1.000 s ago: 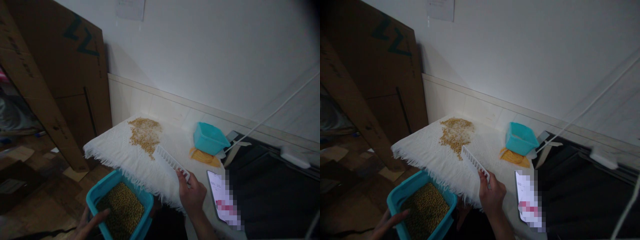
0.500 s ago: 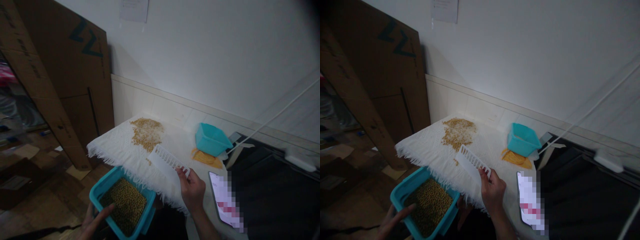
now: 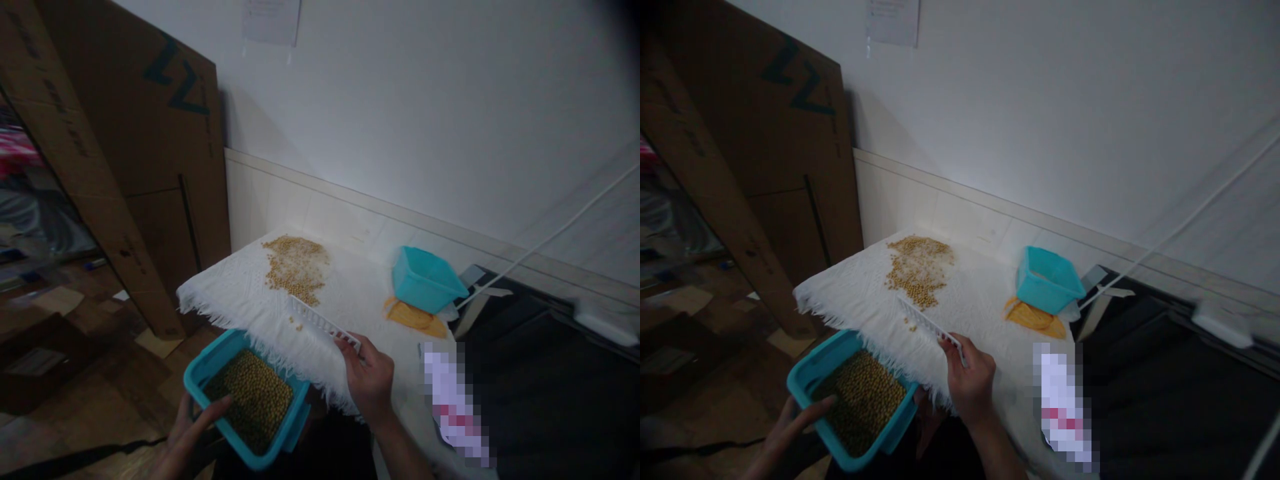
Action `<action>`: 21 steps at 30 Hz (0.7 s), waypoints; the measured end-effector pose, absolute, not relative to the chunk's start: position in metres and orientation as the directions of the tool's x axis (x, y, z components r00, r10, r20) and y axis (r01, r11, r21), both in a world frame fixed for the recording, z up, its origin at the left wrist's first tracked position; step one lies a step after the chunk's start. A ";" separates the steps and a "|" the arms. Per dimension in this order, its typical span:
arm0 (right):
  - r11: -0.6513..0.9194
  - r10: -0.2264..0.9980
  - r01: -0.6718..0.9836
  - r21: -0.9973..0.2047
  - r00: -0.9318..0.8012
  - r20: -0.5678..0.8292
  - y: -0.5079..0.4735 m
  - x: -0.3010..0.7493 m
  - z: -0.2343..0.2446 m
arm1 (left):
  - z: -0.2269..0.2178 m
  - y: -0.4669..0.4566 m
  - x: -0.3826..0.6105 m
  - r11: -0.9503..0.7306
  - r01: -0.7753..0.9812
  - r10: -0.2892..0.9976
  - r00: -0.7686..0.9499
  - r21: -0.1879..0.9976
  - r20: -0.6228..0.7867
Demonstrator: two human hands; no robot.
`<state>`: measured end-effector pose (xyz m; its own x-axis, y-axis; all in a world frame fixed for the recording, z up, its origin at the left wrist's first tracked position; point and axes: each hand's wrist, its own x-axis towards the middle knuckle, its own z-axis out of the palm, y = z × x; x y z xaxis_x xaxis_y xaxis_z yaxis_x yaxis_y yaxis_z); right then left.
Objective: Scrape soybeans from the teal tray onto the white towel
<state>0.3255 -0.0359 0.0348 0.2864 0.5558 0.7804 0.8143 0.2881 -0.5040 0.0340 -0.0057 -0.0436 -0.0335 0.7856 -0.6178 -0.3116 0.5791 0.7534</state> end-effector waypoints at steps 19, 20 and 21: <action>0.015 0.527 0.792 -0.611 0.513 0.678 -0.032 0.360 0.035 | -0.023 -0.011 0.036 0.563 -0.232 0.816 0.007 0.793 -0.578; 0.005 0.536 0.781 -0.625 0.526 0.661 -0.032 0.361 0.034 | -0.023 -0.011 0.036 0.569 -0.219 0.813 0.004 0.793 -0.583; 0.000 0.546 0.767 -0.642 0.538 0.643 -0.033 0.361 0.033 | -0.022 -0.010 0.035 0.575 -0.207 0.810 0.004 0.792 -0.587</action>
